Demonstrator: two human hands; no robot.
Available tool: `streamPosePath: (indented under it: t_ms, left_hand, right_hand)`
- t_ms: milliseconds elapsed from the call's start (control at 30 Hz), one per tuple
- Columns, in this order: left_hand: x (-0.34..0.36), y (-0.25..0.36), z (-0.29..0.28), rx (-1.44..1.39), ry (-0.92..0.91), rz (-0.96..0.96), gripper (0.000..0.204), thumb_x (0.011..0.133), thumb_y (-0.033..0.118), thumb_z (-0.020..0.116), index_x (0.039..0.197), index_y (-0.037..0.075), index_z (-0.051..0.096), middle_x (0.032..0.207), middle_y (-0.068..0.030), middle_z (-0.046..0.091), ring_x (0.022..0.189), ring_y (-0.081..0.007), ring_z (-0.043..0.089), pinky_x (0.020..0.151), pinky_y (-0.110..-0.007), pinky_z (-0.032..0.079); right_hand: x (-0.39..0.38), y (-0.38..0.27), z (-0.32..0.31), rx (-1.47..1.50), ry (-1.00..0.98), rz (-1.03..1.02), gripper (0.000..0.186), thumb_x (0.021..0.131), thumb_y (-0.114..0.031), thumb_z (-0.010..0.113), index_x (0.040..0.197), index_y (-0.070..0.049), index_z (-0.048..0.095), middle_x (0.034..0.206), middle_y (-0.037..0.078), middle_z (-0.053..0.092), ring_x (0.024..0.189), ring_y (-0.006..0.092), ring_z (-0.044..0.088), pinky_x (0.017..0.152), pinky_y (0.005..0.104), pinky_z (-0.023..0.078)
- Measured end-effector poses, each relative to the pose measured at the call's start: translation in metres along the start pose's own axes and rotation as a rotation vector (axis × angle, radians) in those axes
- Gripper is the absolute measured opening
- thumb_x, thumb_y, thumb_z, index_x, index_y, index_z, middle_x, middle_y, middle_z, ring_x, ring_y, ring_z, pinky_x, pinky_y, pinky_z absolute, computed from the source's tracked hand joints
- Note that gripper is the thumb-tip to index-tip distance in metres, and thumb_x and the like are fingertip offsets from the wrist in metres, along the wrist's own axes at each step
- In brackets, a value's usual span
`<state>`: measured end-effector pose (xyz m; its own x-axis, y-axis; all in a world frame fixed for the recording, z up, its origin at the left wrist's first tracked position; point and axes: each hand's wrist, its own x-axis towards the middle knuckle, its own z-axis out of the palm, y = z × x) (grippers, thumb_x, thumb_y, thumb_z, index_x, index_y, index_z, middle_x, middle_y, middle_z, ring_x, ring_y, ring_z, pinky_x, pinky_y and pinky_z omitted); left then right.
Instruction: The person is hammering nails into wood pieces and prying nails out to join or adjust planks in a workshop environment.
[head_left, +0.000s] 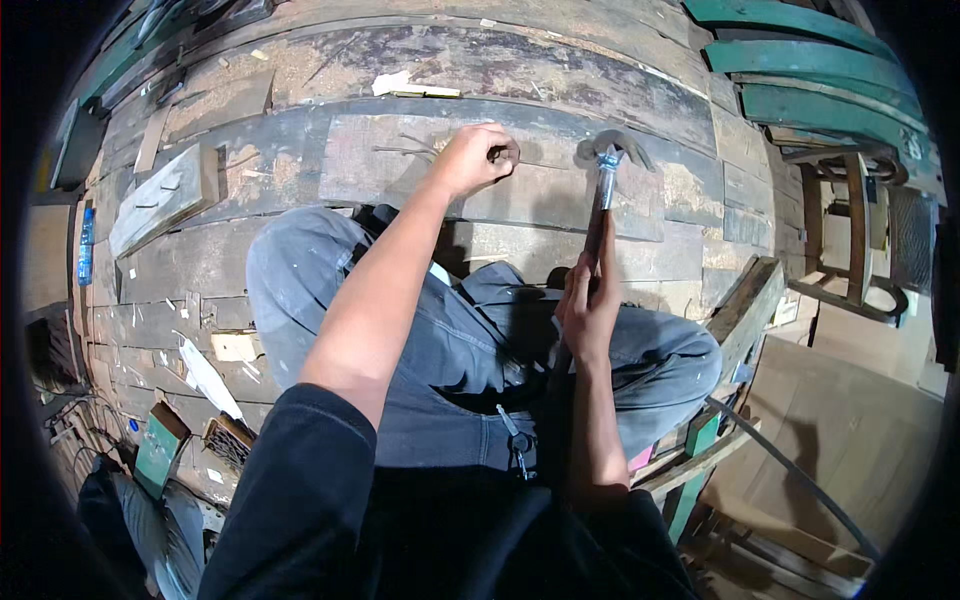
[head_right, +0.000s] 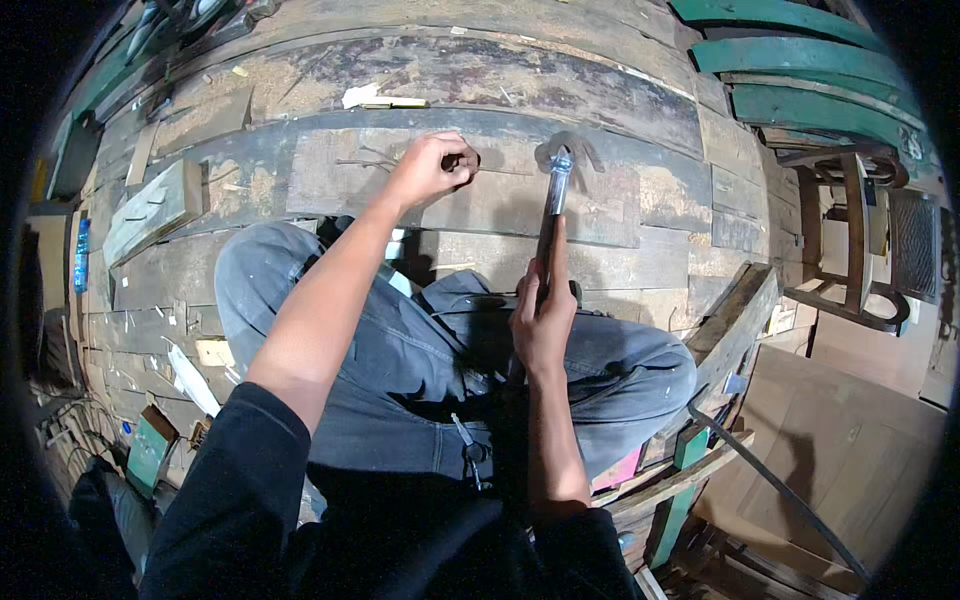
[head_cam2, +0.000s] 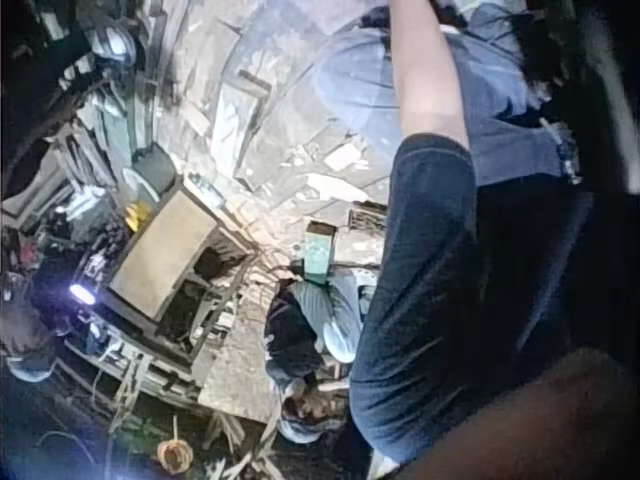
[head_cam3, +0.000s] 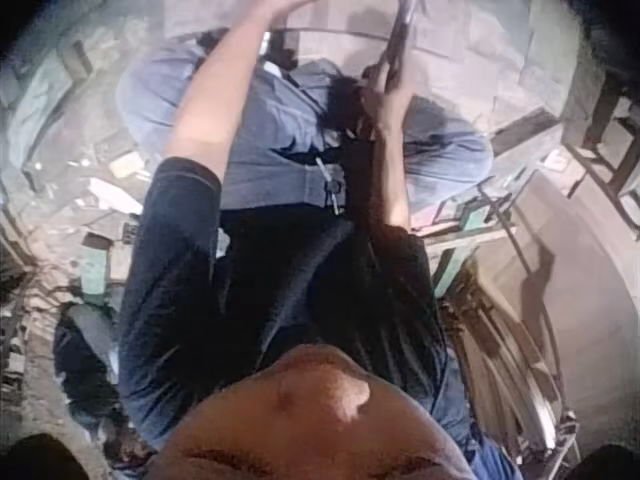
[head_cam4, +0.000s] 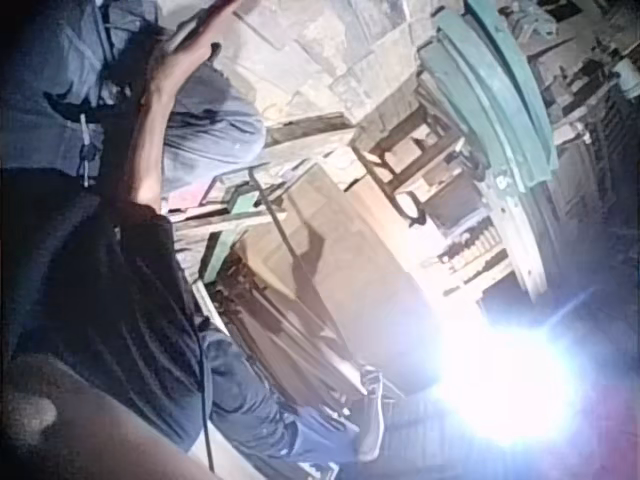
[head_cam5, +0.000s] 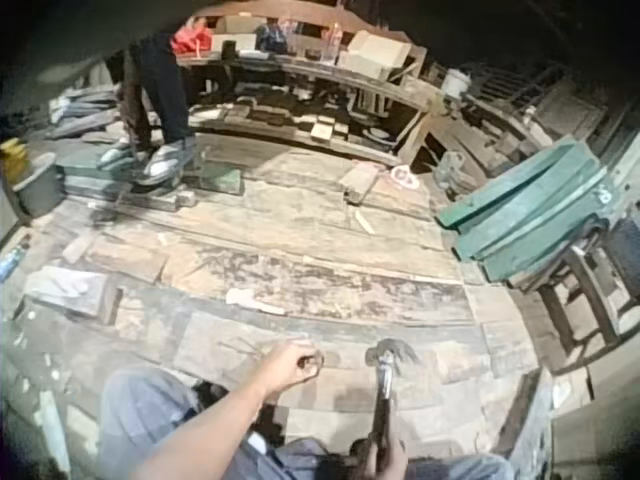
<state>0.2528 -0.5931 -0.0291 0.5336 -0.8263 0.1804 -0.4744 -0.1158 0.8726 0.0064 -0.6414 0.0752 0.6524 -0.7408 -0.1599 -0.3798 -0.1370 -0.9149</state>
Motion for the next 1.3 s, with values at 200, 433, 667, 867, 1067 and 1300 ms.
streamPosePath:
  t_ms: [200,433,667,867,1067,1300]
  left_hand:
    - [0.003,-0.002,0.002,-0.040,-0.030,-0.013,0.013,0.077,0.006,0.071,0.090,0.001,0.070,0.084,-0.0108,0.064,0.073,-0.0223,0.064,0.069,-0.034,0.051]
    - [-0.002,-0.008,0.004,0.003,-0.032,0.008,0.015,0.079,0.010,0.073,0.091,0.002,0.071,0.094,-0.0088,0.068,0.088,-0.0255,0.068,0.078,-0.035,0.053]
    - [0.001,-0.002,0.003,0.072,0.016,0.034,0.016,0.082,0.012,0.068,0.095,0.003,0.071,0.095,-0.0112,0.066,0.088,-0.0304,0.065,0.079,-0.040,0.053]
    - [-0.003,0.006,0.005,0.100,0.037,0.045,0.015,0.083,0.010,0.072,0.096,0.003,0.070,0.097,-0.0100,0.063,0.087,-0.0299,0.065,0.079,-0.039,0.053]
    - [-0.003,-0.002,0.004,0.145,0.045,0.022,0.016,0.086,0.012,0.070,0.101,0.008,0.072,0.102,-0.0088,0.061,0.090,-0.0302,0.065,0.081,-0.041,0.054]
    - [-0.003,0.014,0.001,0.199,0.011,0.041,0.017,0.087,0.013,0.069,0.104,0.009,0.070,0.105,-0.0084,0.059,0.093,-0.0307,0.065,0.082,-0.042,0.054]
  right_hand:
    - [0.000,0.003,0.000,-0.092,0.074,-0.195,0.069,0.097,0.004,0.043,0.160,-0.017,0.024,0.069,0.008,0.046,0.059,0.0126,0.040,0.056,0.0250,0.040]
    - [-0.002,0.005,0.008,-0.238,-0.015,-0.130,0.066,0.098,0.003,0.045,0.158,-0.015,0.024,0.069,0.024,0.049,0.057,0.0210,0.045,0.059,0.0288,0.043]
    - [-0.004,0.001,0.001,-0.147,0.055,-0.123,0.071,0.094,0.006,0.042,0.159,-0.016,0.024,0.070,0.016,0.048,0.060,0.0187,0.045,0.060,0.0264,0.042]
    - [0.007,0.020,0.006,-0.296,-0.022,-0.049,0.062,0.101,-0.002,0.045,0.158,-0.018,0.026,0.073,0.028,0.050,0.056,0.0220,0.038,0.056,0.0307,0.042]
    - [0.003,0.016,-0.001,0.052,0.083,-0.105,0.059,0.106,-0.007,0.041,0.161,-0.018,0.020,0.069,-0.002,0.052,0.046,0.0016,0.036,0.041,0.0196,0.031]
    - [0.006,0.021,0.002,-0.005,0.076,-0.177,0.056,0.107,-0.009,0.041,0.160,-0.014,0.023,0.059,-0.007,0.042,0.046,0.0010,0.035,0.041,0.0197,0.030]
